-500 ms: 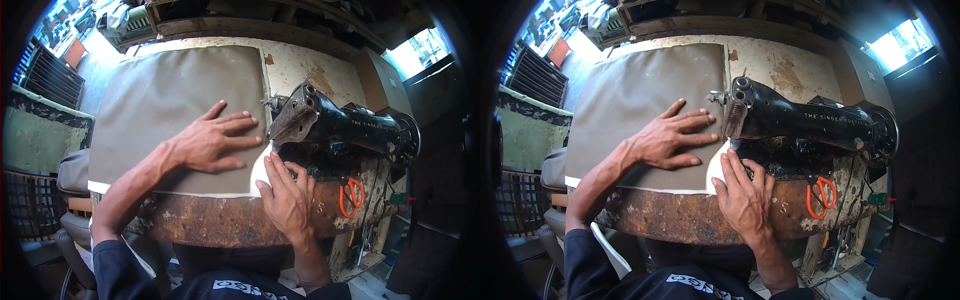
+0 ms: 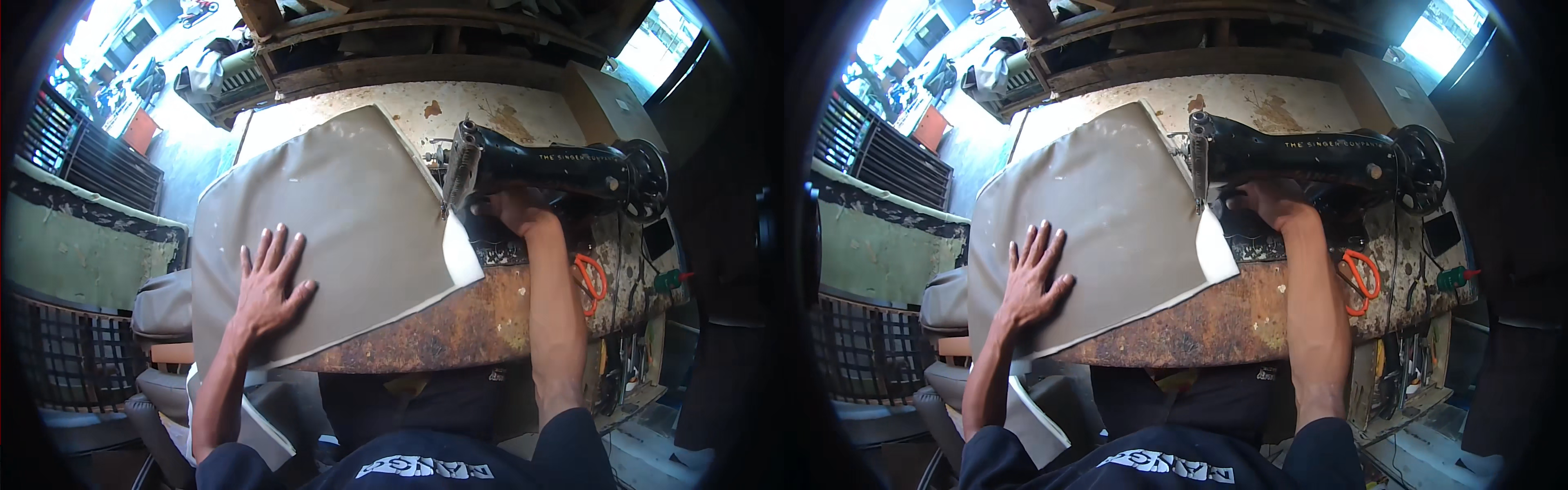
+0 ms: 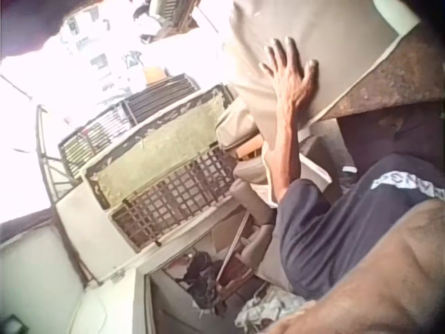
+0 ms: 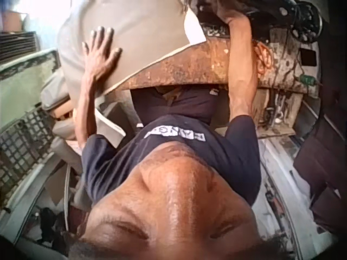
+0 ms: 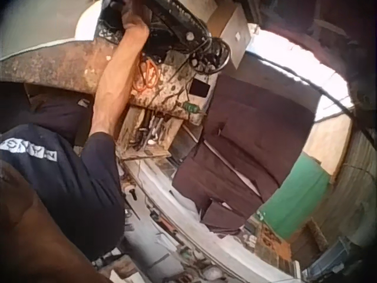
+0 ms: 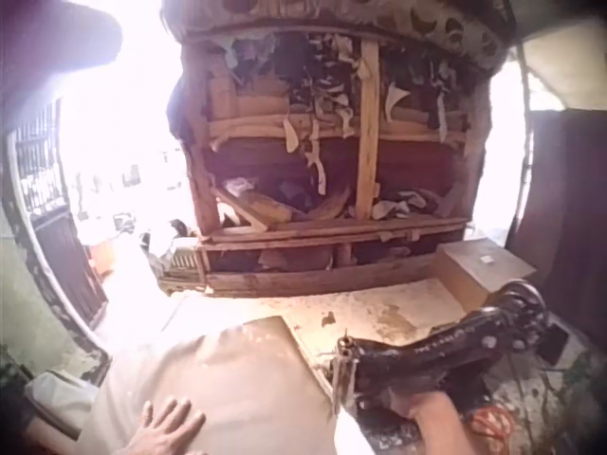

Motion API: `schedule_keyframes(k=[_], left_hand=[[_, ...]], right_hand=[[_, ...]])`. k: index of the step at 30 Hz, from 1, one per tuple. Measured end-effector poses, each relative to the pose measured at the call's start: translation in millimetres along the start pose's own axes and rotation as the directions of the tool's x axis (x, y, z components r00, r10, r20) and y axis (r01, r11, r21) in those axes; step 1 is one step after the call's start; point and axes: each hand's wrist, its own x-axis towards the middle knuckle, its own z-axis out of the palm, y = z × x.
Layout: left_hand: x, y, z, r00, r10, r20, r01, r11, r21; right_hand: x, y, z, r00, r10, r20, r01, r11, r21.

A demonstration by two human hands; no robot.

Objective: The person prepares upholstery fabric by threading a bobbin and sewing machine, then uses shears to trim the edges of a fabric panel.

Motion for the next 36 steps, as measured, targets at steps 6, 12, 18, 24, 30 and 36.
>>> schedule_keyframes(k=[6,12,18,24,30,36], left_hand=[[-60.9,57.7,7.1,0.981,-0.164,0.100,0.172,0.982,-0.074],[-73.5,108.5,-1.1,0.949,-0.279,0.148,0.286,0.958,-0.029],[-13.7,123.7,0.1,0.991,0.103,-0.085,-0.109,0.992,-0.066],[-38.3,9.2,20.5,0.934,-0.347,-0.091,0.349,0.937,0.007],[-17.4,-11.7,19.1,0.961,-0.259,-0.099,0.262,0.965,0.018],[14.5,-33.3,14.8,0.970,-0.220,-0.104,0.224,0.974,0.035]], right_hand=[[49.3,49.5,76.0,0.720,-0.347,-0.601,0.307,0.936,-0.173],[23.2,-25.1,30.2,0.908,0.407,-0.103,-0.048,0.343,0.938],[-4.6,-27.9,12.9,0.998,0.029,-0.063,-0.049,0.935,-0.352],[-162.7,-96.3,52.2,0.962,-0.232,-0.145,0.194,0.953,-0.233],[-169.2,-100.2,48.2,0.982,-0.178,-0.068,0.157,0.958,-0.238],[-165.8,-103.7,49.2,0.989,-0.146,-0.026,0.136,0.965,-0.224]])
